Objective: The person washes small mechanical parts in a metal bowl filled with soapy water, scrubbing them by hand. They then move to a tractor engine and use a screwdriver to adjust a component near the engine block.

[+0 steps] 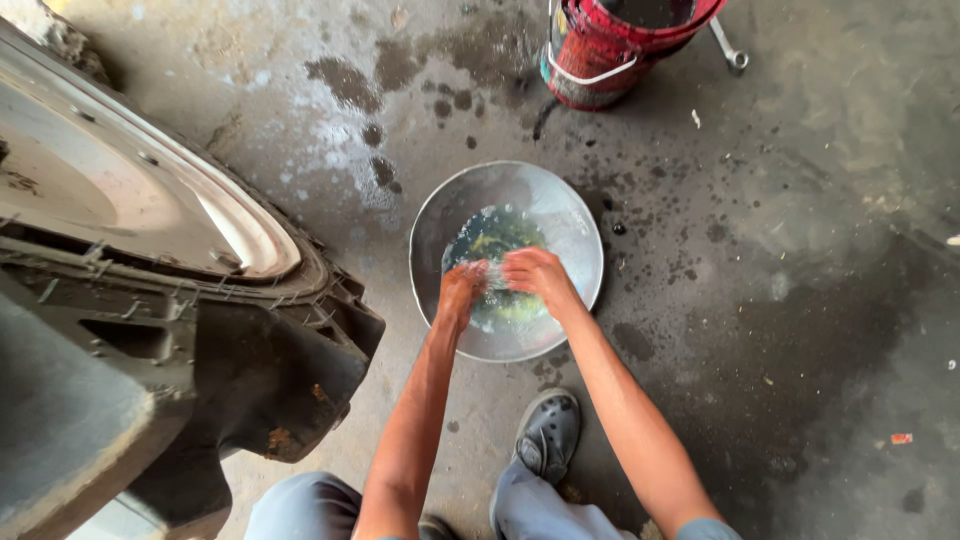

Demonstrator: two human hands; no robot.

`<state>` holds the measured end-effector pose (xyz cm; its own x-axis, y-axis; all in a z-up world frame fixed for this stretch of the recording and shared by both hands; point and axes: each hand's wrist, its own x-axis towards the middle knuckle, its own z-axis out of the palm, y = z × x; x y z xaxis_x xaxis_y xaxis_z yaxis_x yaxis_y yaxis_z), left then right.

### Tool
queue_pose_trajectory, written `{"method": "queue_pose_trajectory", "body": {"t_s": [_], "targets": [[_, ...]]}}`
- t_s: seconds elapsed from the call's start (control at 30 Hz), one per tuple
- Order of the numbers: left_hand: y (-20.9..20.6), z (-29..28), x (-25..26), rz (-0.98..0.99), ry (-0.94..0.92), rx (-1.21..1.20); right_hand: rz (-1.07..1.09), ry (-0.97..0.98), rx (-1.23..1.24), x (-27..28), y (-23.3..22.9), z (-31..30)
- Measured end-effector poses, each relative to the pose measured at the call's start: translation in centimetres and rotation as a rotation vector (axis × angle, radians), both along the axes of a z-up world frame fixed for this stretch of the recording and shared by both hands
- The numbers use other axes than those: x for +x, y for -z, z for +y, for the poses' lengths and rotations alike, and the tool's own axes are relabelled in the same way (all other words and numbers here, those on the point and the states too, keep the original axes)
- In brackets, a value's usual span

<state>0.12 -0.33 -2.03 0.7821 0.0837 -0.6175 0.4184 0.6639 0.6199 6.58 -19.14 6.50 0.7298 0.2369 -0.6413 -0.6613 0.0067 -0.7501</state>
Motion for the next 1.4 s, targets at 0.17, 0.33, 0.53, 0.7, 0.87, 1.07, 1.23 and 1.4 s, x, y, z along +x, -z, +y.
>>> {"method": "queue_pose_trajectory", "body": {"t_s": [0.17,0.33,0.53,0.7,0.87,1.07,1.23,1.4], "targets": [[1.6,0.0,-0.6,-0.059,-0.032,0.124,-0.028,0.119,-0.287,-1.7,2.6,1.0],[2.5,0.8,-0.8,-0.190,-0.058,0.018,0.210,0.140,0.399,-2.3,0.6,2.8],[0.5,0.6,-0.5,-0.073,-0.034,0.172,-0.065,0.188,-0.109,-0.7,1.4,0.0],[0.7,0.4,-0.3,-0.085,-0.018,0.098,0.206,0.206,0.082,-1.3,3.4,0.5],[0.2,-0.1,-0.6,0.007,-0.045,0.102,0.181,-0.037,0.349,-0.2,1.6,0.6],[-3.1,0.2,0.2,-0.080,-0.007,-0.014,-0.145,0.130,-0.404,-0.5,2.8,-0.2],[-4.0,0.6,0.1,-0.033,-0.031,0.138,-0.038,0.115,0.173,-2.1,1.1,1.9],[-7.7,-0.5,1.3,-0.058,-0.018,-0.098,-0.609,-0.252,-0.196,-1.1,-4.0,3.9]]}}
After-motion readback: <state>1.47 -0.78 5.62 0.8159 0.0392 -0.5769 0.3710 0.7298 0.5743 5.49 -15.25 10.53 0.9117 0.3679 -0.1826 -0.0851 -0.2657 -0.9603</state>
